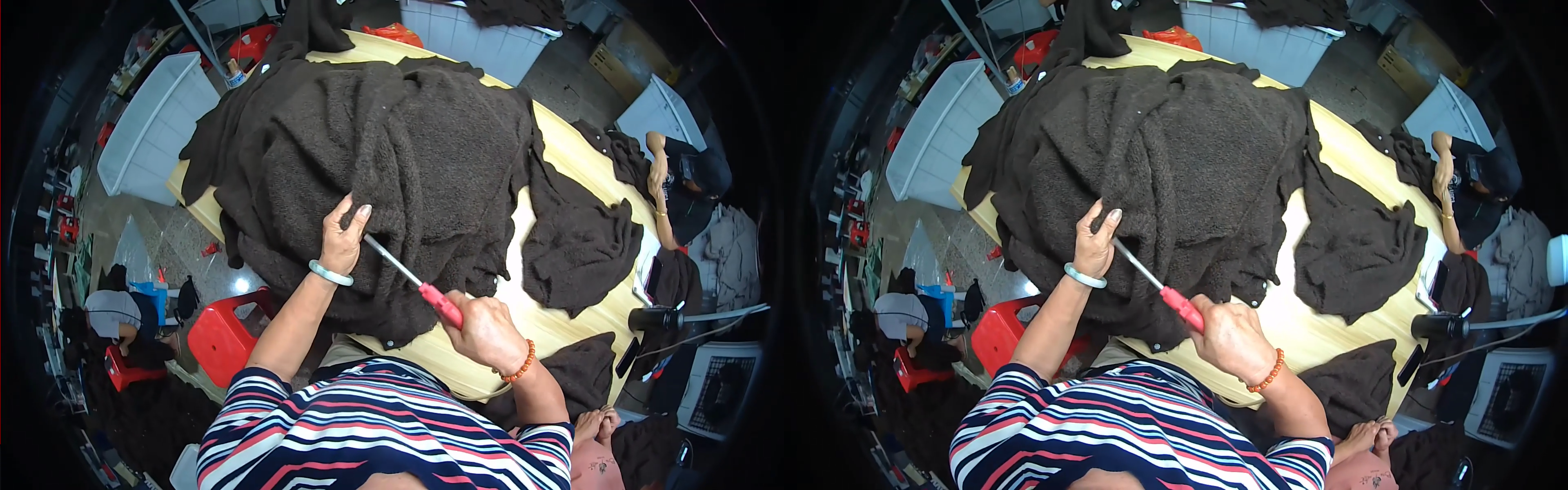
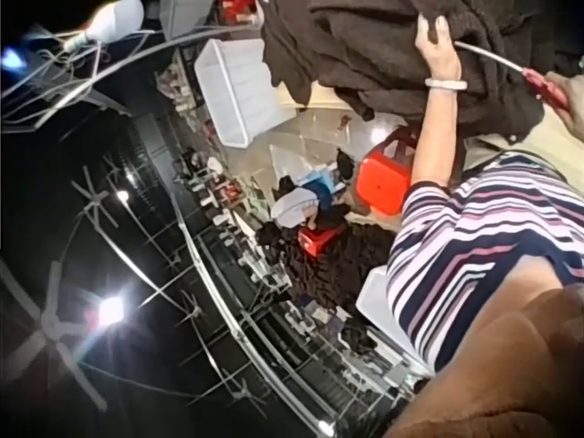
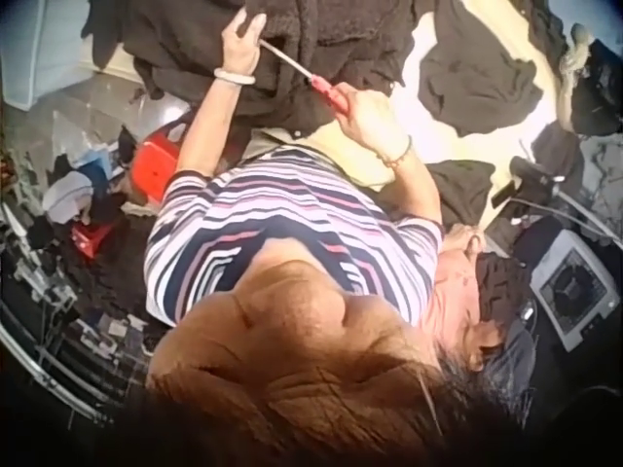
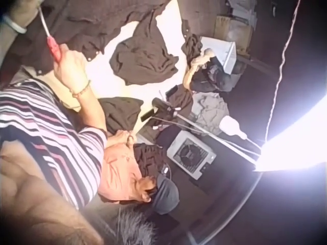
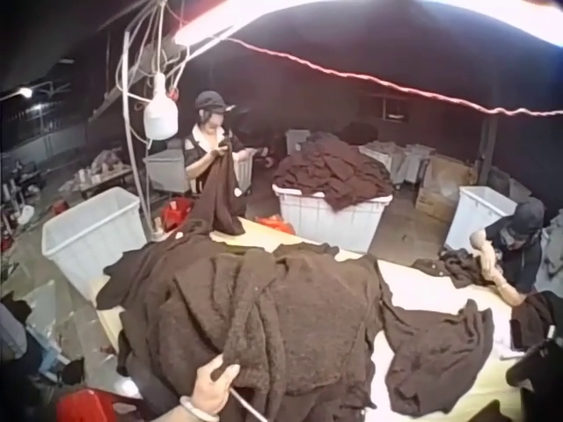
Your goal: Trimming excess threads from dark brown garments using a pair of scissors on a workbench.
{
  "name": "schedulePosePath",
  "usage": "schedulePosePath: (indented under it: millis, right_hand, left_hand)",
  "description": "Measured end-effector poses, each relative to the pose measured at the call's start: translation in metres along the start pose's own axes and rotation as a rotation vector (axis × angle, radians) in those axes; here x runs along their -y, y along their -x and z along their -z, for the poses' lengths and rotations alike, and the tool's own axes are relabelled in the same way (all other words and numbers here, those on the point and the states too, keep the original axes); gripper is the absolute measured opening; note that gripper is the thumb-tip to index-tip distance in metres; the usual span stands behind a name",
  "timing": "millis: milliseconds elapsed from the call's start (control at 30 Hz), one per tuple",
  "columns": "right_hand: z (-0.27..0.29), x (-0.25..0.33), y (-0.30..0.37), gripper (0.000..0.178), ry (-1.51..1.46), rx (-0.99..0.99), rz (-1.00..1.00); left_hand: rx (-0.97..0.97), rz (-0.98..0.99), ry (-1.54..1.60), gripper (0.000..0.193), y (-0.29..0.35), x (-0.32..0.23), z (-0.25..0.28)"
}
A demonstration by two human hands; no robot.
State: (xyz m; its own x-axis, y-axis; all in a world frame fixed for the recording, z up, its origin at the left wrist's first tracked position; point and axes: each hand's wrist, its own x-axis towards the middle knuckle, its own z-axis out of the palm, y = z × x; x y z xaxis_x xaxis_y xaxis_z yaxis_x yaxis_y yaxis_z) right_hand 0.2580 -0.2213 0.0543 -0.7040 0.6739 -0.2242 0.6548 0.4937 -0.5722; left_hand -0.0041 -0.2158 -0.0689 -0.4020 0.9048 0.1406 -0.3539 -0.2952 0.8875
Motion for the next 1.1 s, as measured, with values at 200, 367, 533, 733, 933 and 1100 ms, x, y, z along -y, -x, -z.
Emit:
schedulePosePath:
  millis: [200,367,533,733,933,1100]
  right_hand:
    - [0.000,0.006,-0.011,0.020,0.022,0.017,0.010]
    - [-0.002,-0.004,-0.007,0.018,-0.065,-0.050,0.031]
    - [-0.010,-0.009,-0.010,0.019,-0.085,-0.072,-0.029]
    - [0.003,0.013,-0.021,0.015,-0.083,-0.153,-0.086]
    - [-0.003,0.025,-0.038,0.016,0.004,-0.074,0.014]
    - [-0.013,0.028,-0.049,0.017,0.021,-0.025,0.041]
  left_hand:
    - [-0.037,0.134,0.244,0.032,0.014,-0.011,0.006]
    - [0.021,0.116,-0.530,0.035,0.007,-0.040,0.042]
    - [-0.067,-0.152,-1.091,0.058,-0.042,-0.080,0.002]
    - [0.054,0.208,-0.393,0.017,-0.102,-0.050,0.026]
    - [-0.015,0.273,0.006,0.008,-0.073,-0.030,0.052]
    - [-0.066,0.328,0.012,0.010,-0.061,-0.035,0.052]
